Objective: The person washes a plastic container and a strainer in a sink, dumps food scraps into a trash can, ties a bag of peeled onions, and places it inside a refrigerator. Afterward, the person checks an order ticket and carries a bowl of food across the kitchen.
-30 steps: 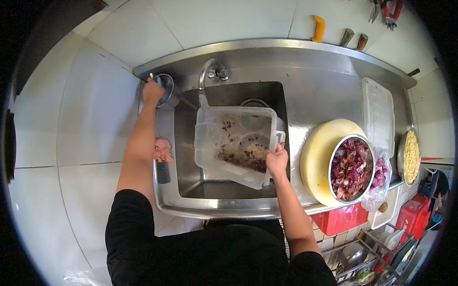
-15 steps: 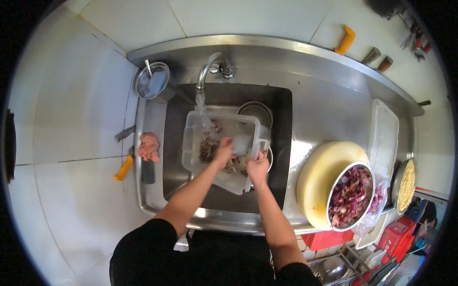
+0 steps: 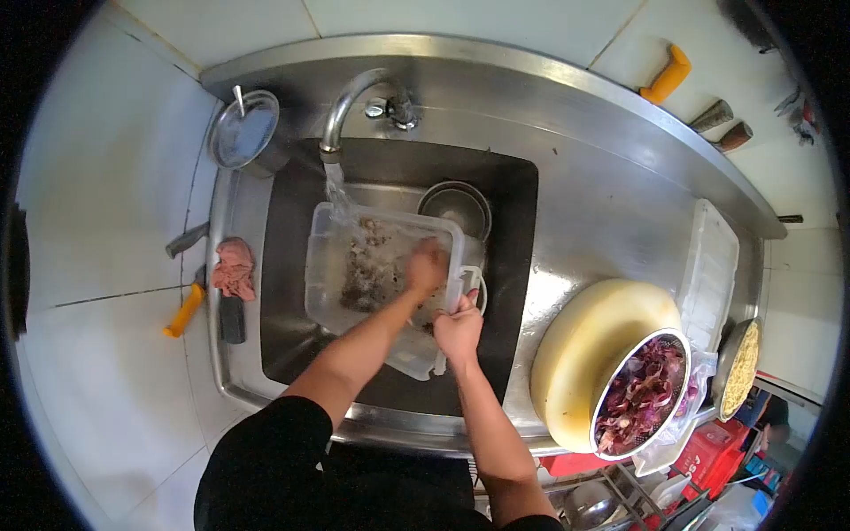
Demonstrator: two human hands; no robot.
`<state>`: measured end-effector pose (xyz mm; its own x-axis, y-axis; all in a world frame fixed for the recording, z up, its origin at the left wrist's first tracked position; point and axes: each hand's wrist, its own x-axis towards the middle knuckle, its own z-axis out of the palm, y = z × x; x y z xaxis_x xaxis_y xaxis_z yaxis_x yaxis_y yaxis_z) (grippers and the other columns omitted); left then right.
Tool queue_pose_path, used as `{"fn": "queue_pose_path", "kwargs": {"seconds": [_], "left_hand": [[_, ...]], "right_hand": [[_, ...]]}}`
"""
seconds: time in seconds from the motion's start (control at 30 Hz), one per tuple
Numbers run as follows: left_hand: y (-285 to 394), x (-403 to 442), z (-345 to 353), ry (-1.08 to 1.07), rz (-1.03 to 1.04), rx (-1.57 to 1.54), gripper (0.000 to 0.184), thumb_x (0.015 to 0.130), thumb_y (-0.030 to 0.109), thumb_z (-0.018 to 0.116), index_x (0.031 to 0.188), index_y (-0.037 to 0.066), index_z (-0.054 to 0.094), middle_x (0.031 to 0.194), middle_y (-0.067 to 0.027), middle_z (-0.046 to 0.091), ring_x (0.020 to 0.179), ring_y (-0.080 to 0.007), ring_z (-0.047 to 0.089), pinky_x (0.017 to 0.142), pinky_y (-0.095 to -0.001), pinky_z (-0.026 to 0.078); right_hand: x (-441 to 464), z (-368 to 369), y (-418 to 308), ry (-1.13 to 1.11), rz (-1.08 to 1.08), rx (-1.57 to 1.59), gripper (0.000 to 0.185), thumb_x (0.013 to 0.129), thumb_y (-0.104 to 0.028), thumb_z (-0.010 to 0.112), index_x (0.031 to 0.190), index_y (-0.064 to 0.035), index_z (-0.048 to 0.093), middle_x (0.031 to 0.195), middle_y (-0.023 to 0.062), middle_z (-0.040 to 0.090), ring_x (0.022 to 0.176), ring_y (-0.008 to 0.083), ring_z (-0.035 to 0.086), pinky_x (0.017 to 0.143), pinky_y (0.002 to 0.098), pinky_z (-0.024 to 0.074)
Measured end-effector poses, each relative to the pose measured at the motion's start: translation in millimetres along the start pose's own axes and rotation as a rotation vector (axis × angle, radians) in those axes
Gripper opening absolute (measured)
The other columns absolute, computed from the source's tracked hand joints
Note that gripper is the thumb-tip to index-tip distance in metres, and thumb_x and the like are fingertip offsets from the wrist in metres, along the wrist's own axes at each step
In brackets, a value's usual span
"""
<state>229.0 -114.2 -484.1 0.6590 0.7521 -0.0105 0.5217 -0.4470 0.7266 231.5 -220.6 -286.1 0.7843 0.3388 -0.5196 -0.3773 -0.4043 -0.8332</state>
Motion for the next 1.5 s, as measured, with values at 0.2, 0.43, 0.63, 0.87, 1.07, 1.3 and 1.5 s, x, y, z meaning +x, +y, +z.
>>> {"fn": "queue_pose_path", "kwargs": {"seconds": [0.2,0.43,0.63,0.87,1.07,1.3,1.5], "left_hand": [[53,-14,-4,-0.396,0.243,-0.073,0.028,0.081,0.028,0.057,0.098,0.007,0.06,0.094,-0.0203,0.062,0.087,-0.0414,0.059,0.074,-0.0485,0.048],[56,-84,-63,-0.999,0.11,-0.041,0.037,0.077,0.032,0.063,0.105,0.007,0.061,0.105,-0.0228,0.062,0.099,-0.0374,0.06,0.079,-0.0464,0.048],[-50,-70,-88,-0.849,0.01,0.231,0.048,0.075,0.021,0.067,0.119,0.006,0.056,0.105,-0.0218,0.063,0.095,-0.0335,0.062,0.083,-0.0445,0.047],[15,-76,-31,-0.49,-0.076,-0.016,0.04,0.085,0.025,0.059,0.12,0.007,0.054,0.103,-0.0244,0.063,0.094,-0.0386,0.061,0.082,-0.044,0.047],[-70,-47,-50,-0.335,-0.443,-0.002,0.033,0.086,0.02,0.053,0.114,0.004,0.056,0.088,-0.0234,0.065,0.077,-0.0415,0.063,0.069,-0.0497,0.049],[-88,-86,-55,-0.44,-0.491,-0.078,0.037,0.082,0.022,0.059,0.116,0.008,0.058,0.089,-0.0203,0.065,0.084,-0.0335,0.064,0.073,-0.0448,0.05],[-30,-98,-41,-0.512,0.003,0.173,0.031,0.075,0.014,0.067,0.104,0.006,0.063,0.092,-0.0184,0.065,0.09,-0.0341,0.063,0.078,-0.0444,0.049]], "right_hand": [[1,-25,34,-0.01,-0.165,-0.145,0.016,0.069,0.006,0.056,0.083,0.0031,0.06,0.067,0.0035,0.06,0.068,0.0082,0.054,0.073,0.0233,0.0451],[-5,-15,31,0.092,-0.127,-0.134,0.02,0.069,0.008,0.054,0.087,0.0041,0.06,0.071,0.0072,0.062,0.072,0.0104,0.057,0.074,0.0249,0.046],[9,-13,40,0.053,-0.222,-0.129,0.021,0.069,0.007,0.054,0.088,0.0049,0.061,0.078,0.0083,0.067,0.079,0.011,0.06,0.086,0.0286,0.0291],[13,-21,16,0.016,-0.035,-0.065,0.021,0.069,0.006,0.054,0.088,0.0039,0.062,0.078,0.0068,0.067,0.079,0.0101,0.06,0.094,0.0273,0.036],[9,-14,17,0.034,-0.133,-0.096,0.022,0.069,0.006,0.054,0.089,0.0028,0.063,0.076,0.0049,0.067,0.078,0.0086,0.059,0.087,0.0243,0.0428],[11,-16,31,0.026,-0.184,-0.096,0.02,0.07,0.006,0.055,0.088,0.0031,0.063,0.079,0.007,0.067,0.081,0.0104,0.06,0.095,0.0241,0.0378],[15,-21,20,0.032,-0.094,-0.132,0.021,0.07,0.007,0.055,0.089,0.0034,0.063,0.08,0.0065,0.068,0.079,0.0118,0.061,0.092,0.0235,0.0397]]}}
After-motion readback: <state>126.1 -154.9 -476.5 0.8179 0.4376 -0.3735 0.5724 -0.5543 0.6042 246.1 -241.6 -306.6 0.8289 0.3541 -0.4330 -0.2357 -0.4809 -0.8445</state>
